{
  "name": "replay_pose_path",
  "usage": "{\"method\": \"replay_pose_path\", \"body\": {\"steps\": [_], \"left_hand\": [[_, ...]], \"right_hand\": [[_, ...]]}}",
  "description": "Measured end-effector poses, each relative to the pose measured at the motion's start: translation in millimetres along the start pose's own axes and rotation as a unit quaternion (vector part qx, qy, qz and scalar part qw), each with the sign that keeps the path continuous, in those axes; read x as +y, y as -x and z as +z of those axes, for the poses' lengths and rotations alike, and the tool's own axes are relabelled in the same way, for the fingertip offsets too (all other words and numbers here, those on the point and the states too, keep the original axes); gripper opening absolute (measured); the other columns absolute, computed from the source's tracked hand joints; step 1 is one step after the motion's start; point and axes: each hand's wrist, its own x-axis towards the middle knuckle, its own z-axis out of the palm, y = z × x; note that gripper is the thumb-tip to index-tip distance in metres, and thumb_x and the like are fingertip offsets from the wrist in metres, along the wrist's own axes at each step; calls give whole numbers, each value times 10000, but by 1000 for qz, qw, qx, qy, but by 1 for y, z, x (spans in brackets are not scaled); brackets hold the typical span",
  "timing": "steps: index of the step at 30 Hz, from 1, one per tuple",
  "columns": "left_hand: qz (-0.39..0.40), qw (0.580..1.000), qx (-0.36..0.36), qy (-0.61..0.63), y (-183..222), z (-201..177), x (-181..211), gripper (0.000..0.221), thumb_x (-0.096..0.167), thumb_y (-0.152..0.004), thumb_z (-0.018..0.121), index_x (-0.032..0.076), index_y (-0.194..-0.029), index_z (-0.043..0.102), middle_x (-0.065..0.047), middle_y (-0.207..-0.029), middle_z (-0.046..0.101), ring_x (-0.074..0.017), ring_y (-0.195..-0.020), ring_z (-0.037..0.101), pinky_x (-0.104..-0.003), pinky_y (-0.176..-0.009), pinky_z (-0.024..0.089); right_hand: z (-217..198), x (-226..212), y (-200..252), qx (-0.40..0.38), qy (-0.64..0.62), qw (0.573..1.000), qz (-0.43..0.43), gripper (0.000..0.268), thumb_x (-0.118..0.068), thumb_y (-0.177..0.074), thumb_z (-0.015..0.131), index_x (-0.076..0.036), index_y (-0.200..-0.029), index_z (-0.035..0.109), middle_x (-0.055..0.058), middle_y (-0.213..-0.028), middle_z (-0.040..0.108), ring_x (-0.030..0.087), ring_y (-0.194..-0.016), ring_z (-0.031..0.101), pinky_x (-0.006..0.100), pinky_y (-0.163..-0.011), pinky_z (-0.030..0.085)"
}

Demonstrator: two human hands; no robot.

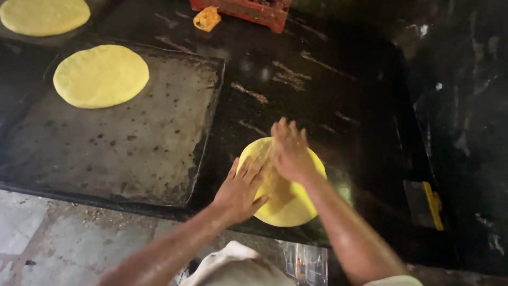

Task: Flattening yellow dough rounds by hand and arranging them on metal baking sheets.

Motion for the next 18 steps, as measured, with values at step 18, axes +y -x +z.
{"method": "replay_pose_path", "body": {"steps": [18], "left_hand": [[-104,946,253,172,53,2,-26,628,311,-1024,541,-13,-1544,404,-251,-1644,329,-421,-1548,258,-509,-1254,193]], "right_hand": [[-4,-22,-54,-13,-37,994,-102,709,-490,-1052,370,-100,-1621,207,206,-1696,111,455,-1541,76,585,-1239,98]]}}
